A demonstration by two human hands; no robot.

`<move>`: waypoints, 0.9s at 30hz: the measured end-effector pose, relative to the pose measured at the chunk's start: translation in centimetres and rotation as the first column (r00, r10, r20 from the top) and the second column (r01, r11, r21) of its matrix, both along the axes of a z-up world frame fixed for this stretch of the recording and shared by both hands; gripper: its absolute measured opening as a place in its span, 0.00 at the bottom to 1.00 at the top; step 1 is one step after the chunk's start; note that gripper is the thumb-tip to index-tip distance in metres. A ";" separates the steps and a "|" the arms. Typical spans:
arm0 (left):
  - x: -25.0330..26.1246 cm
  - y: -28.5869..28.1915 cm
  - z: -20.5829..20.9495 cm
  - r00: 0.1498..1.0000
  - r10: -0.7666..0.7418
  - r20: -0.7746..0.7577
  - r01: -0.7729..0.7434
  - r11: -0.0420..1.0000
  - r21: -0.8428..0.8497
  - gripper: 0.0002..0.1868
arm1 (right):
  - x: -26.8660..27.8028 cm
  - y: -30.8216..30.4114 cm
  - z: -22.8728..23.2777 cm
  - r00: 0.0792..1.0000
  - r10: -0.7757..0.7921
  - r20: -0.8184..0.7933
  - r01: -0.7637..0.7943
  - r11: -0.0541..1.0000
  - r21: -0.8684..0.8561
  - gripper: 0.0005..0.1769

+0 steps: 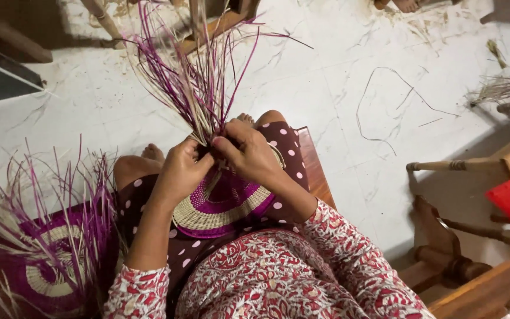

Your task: Weaving and assembling a decorative hand fan using dyed natural fibers.

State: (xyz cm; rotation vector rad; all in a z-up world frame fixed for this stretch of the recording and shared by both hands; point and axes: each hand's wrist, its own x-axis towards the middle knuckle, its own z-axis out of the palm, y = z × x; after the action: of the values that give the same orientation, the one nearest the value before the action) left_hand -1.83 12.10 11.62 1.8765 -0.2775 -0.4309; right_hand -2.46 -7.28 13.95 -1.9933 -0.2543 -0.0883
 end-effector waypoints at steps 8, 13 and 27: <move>1.0 -2.3 0.4 0.991 0.113 0.078 -0.125 0.977 0.171 0.22 | 0.4 1.3 9.0 0.979 0.072 0.192 -0.146 0.901 0.409 0.09; 1.8 -0.2 1.6 0.998 0.056 -0.033 -0.045 0.963 0.266 0.33 | 0.2 -0.4 9.3 0.987 0.120 0.111 -0.147 0.949 0.278 0.22; 0.5 1.8 -3.5 0.986 0.020 -0.164 -0.044 0.988 -0.146 0.09 | 0.3 -0.3 -1.2 0.988 0.045 0.145 -0.029 0.994 -0.105 0.10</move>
State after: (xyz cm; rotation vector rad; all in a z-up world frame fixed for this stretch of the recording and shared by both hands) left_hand -1.36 13.94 8.16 1.6865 -0.1653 -0.5234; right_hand -2.18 -7.56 12.77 -2.0859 -0.3980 -0.2033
